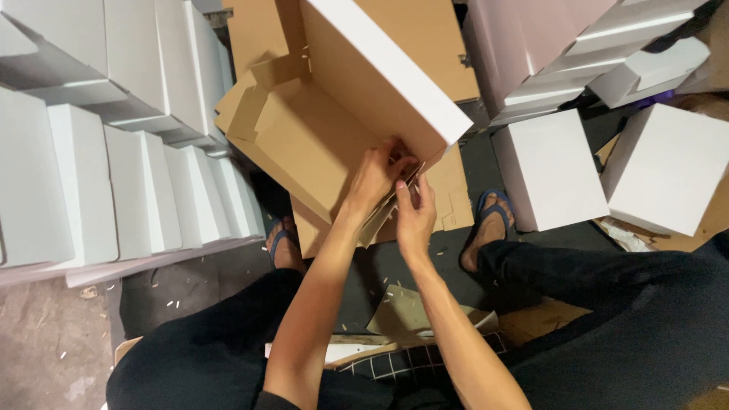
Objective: Assembling shoe boxes from flat cardboard sheets by folding and tucking flaps.
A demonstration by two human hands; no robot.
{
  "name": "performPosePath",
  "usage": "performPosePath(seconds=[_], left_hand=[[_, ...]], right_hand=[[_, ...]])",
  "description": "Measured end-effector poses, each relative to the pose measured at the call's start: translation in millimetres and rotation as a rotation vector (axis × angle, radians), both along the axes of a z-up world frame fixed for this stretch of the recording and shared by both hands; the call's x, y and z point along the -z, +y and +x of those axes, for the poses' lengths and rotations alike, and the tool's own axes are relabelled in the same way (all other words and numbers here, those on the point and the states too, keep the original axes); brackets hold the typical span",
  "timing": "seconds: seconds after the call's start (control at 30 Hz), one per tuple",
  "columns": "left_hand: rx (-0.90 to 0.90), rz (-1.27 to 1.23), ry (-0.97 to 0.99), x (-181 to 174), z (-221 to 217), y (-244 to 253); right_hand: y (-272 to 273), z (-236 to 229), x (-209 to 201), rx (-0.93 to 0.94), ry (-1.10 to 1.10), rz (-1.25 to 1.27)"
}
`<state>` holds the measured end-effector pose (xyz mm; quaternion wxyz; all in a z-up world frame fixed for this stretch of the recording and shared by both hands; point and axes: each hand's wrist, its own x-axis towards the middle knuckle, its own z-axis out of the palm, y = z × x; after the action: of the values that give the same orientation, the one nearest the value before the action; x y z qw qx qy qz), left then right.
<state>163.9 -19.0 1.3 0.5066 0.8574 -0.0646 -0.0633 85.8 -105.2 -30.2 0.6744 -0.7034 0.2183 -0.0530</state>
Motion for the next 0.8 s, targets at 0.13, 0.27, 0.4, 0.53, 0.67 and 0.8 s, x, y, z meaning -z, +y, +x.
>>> performPosePath(seconds=[0.13,0.27,0.4,0.53,0.67,0.8], left_hand=[[-0.037,0.304,0.19,-32.0,-12.5,29.1],[0.163,0.499,0.347,-26.1,-47.8,59.5],[0.311,0.547,0.322,-62.9,-86.5,64.6],[0.278,0.483,0.263,-43.8,-103.6,70.8],[0.256,0.449,0.127,-23.9,-105.8,75.6],[0.257,0.457,0.074,-15.2,-104.4,75.3]], right_hand=[[-6.9,-30.8,15.4,-0.055,-0.1,0.185],[-1.0,-75.7,18.7,-0.238,-0.15,0.142],[26.1,-89.7,21.6,-0.345,-0.122,0.093],[44.1,-91.3,23.4,-0.239,-0.183,0.035],[55.8,-89.3,25.0,-0.1,-0.2,-0.034],[66.3,-82.5,3.9,-0.131,-0.152,-0.13]])
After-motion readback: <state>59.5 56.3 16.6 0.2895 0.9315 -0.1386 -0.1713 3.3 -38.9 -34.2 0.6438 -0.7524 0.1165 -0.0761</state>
